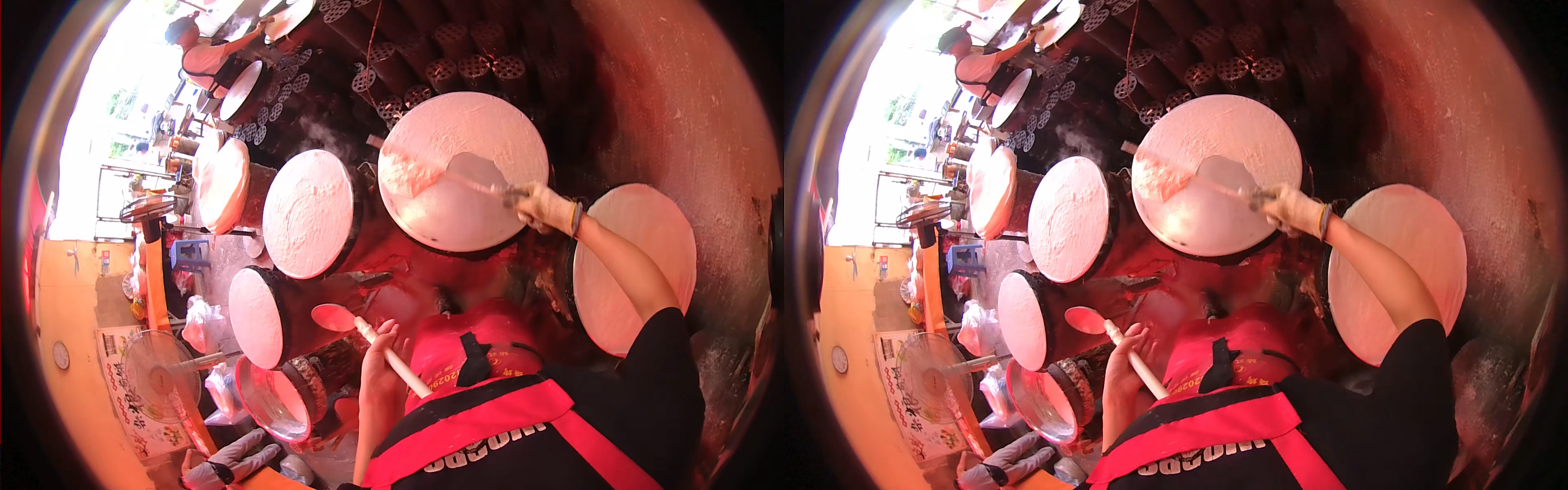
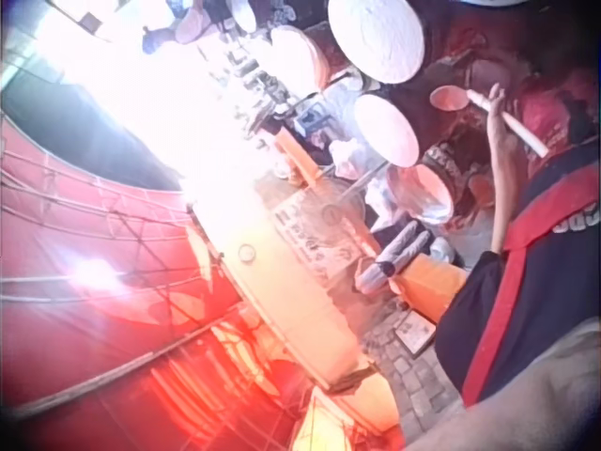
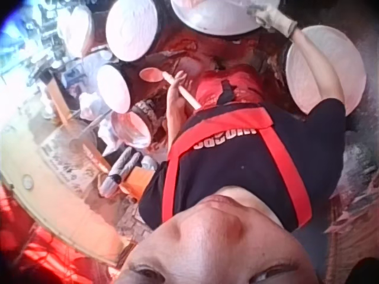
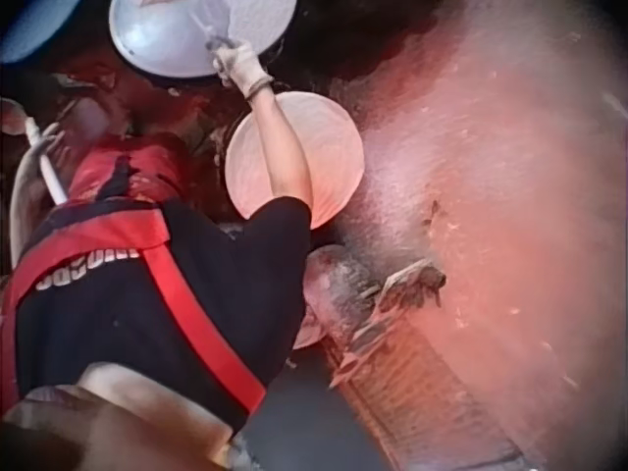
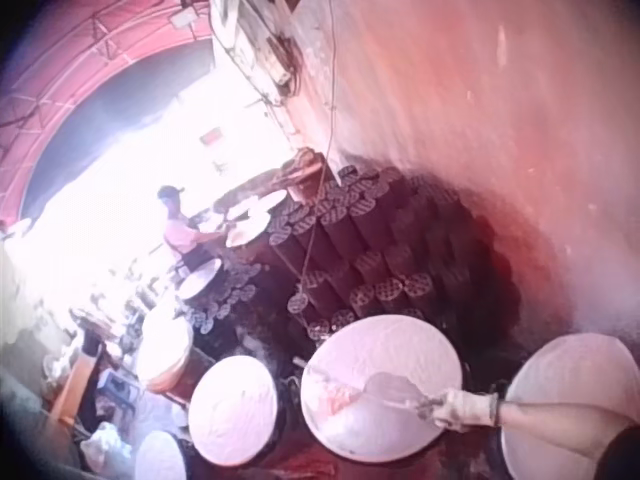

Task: The person makes thin sheets by scooping batter from a bowl with a ladle, spreading it across circular hot plates using a wooden stick, and peeling the cooked sheets off the plates to stack them.

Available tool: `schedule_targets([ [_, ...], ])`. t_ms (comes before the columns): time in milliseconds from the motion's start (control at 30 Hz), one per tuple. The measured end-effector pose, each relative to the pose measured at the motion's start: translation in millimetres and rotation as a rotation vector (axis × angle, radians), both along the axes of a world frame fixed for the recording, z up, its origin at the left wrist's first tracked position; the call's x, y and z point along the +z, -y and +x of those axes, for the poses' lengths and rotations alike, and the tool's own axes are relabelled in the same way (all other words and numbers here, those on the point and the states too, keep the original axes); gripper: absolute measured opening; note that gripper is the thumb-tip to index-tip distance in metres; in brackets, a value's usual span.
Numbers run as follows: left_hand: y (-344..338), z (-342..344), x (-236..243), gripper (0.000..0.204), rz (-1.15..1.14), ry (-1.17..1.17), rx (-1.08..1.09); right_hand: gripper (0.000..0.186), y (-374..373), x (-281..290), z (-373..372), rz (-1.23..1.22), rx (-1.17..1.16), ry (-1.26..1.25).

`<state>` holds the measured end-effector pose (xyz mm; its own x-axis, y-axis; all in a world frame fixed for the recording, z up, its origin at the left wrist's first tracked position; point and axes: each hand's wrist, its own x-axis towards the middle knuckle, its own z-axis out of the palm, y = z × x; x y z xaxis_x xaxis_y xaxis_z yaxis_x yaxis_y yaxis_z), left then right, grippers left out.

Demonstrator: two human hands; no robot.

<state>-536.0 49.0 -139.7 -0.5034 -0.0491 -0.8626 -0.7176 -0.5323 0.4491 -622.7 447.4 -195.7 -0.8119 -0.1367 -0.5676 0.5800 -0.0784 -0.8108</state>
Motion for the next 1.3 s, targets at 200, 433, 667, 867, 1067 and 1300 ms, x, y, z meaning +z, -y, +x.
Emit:
schedule_targets([
  [200, 27.8, -16.3, -13.3, 0.035, -0.03, -0.021, -0.146, 0.036, 0.4, 7.2, 107.1, -0.128, 0.015, 0.083],
  [433, 27.9, -60.9, -3.3, 0.021, 0.208, -0.097, -0.396, 0.039, 87.1, -34.0, 147.0, -0.13, -0.295, -0.034],
  [667, 134.5, -87.1, -35.0, 0.013, 0.181, -0.126, -0.542, 0.046, 217.6, -13.8, 244.8, -0.504, -0.769, -0.02],
  [867, 226.9, -74.7, -37.3, 0.018, 0.016, -0.205, -0.528, 0.03, 363.7, -42.5, 0.2, -0.443, -0.825, -0.272],
  [1067, 305.4, -49.2, -43.0, 0.025, -0.067, -0.313, -0.392, 0.025, 394.2, -84.8, -188.5, -0.096, -1.194, -0.194],
  [1300, 314.8, -45.5, -47.2, 0.025, -0.003, -0.308, -0.355, 0.025, 430.1, -86.3, -58.6, -0.636, -1.226, -0.302],
])
